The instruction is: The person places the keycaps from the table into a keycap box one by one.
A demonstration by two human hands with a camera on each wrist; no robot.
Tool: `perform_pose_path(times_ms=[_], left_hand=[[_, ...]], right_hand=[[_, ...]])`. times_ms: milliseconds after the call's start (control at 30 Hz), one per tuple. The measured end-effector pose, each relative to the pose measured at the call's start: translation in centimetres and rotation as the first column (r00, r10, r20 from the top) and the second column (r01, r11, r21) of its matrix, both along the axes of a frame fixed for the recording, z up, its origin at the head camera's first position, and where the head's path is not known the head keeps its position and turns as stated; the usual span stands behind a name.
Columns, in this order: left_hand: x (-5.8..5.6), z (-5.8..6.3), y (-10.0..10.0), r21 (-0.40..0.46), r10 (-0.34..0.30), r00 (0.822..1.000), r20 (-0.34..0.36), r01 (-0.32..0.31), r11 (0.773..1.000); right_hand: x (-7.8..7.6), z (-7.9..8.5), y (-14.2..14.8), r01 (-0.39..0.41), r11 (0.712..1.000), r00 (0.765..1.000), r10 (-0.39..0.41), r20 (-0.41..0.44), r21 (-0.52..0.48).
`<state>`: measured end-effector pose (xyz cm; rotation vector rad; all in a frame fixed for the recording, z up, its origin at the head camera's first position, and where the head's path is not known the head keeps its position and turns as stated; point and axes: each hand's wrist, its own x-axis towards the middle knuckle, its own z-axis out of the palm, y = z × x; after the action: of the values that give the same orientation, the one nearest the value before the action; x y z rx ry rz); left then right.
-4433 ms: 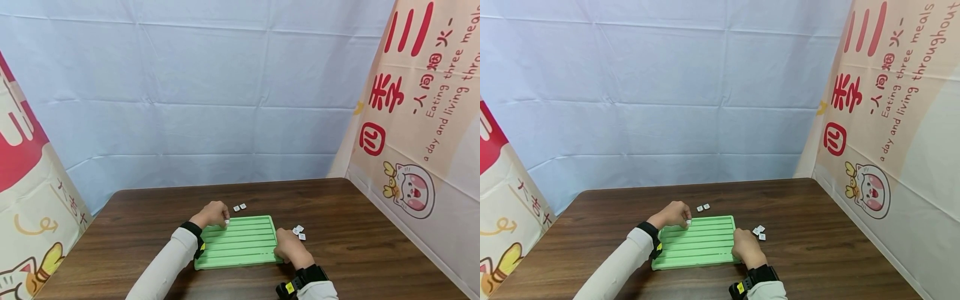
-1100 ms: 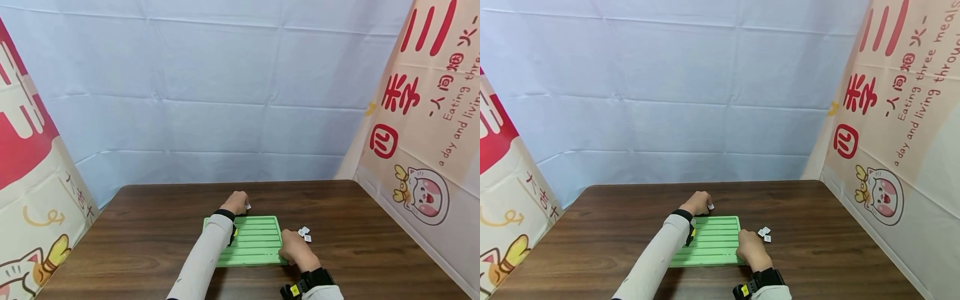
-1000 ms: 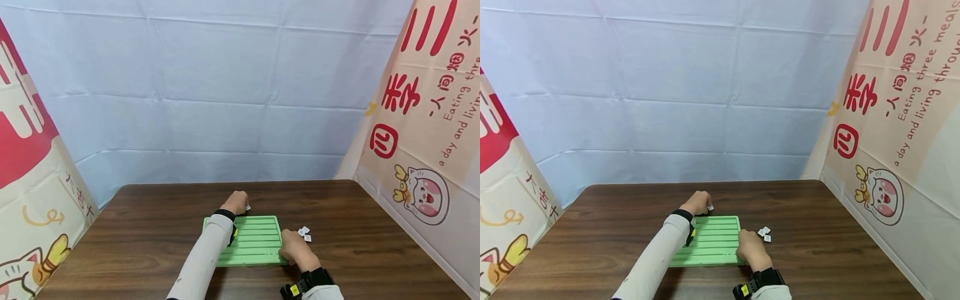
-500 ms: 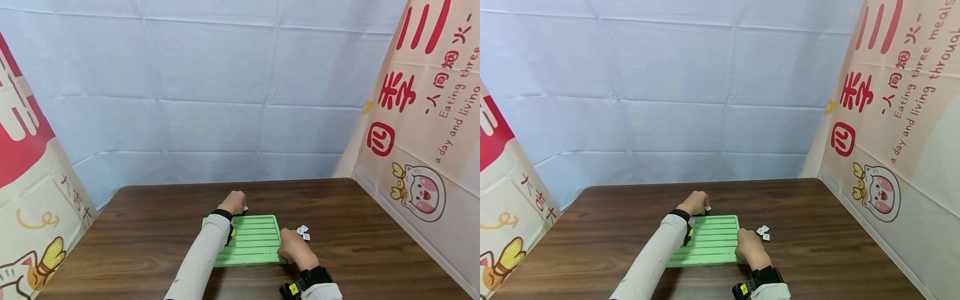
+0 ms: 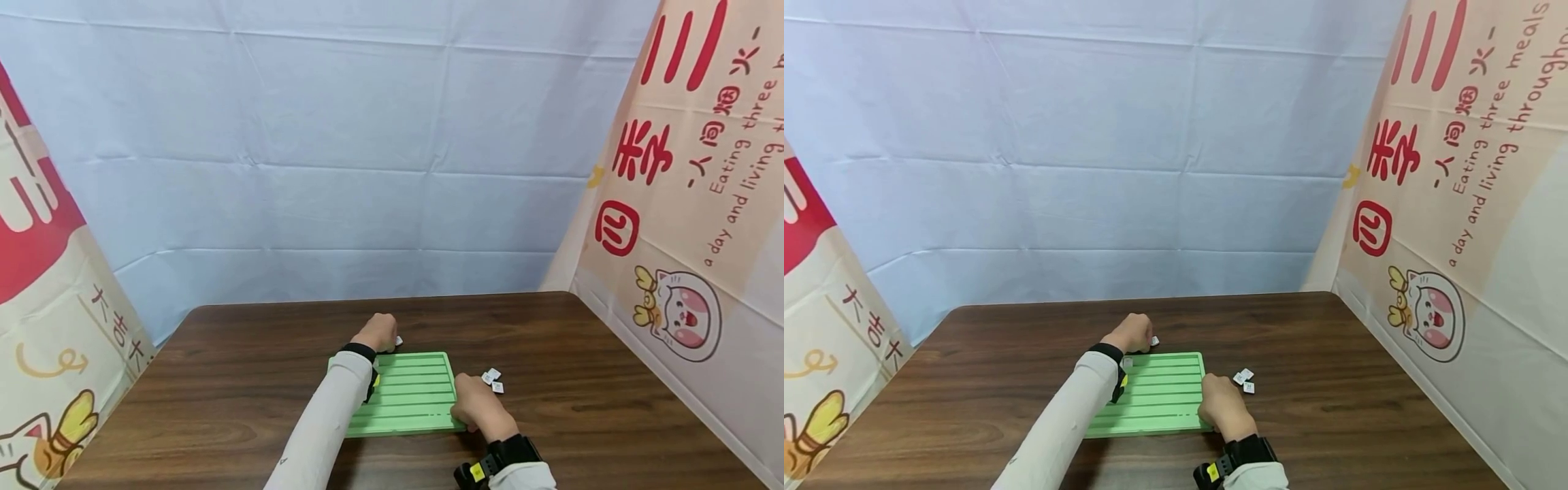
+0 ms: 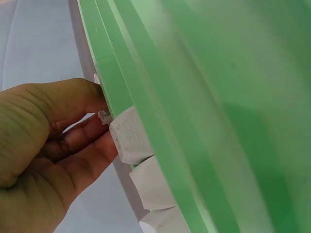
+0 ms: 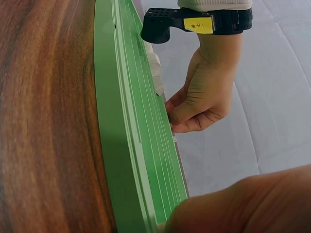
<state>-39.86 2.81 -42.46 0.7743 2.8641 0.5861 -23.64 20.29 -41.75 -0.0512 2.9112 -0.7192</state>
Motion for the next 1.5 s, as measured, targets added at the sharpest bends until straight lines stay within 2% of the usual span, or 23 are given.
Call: perform_pose_path(times_ms=[200,667,967,1067,1333,1500], left_hand=[[-0.1,0.1,-0.3,-0.005,-0.009,1.0,0.004,0.009,1.0],[-0.2,1.8,-1.6,0.02,-0.062,0.997,-0.043,0.063,0.998],[-0.1,3.9,-2.6,0.04,-0.075,0.991,-0.111,0.08,0.996],[-0.2,4.4,-2.9,0.061,-0.063,0.993,-0.1,0.07,0.996],[-0.4,3.9,-3.4,0.095,-0.036,0.998,-0.058,0.042,0.995],[-0.4,3.2,-4.1,0.15,-0.064,0.997,-0.045,0.07,0.986]], right_hand=[[-0.1,0.0,-0.1,-0.006,1.0,1.0,0.006,0.005,-0.002],[-0.3,0.0,-0.1,-0.007,1.0,1.0,0.007,0.01,0.011],[-0.3,-0.1,0.0,-0.014,1.0,1.0,0.014,0.008,0.003],[-0.3,-0.1,0.1,-0.011,1.0,1.0,0.011,0.009,-0.001],[-0.2,-0.2,0.1,0.008,1.0,1.0,-0.008,0.006,0.016],[-0.1,-0.2,0.0,0.003,1.0,1.0,-0.003,0.003,0.029]])
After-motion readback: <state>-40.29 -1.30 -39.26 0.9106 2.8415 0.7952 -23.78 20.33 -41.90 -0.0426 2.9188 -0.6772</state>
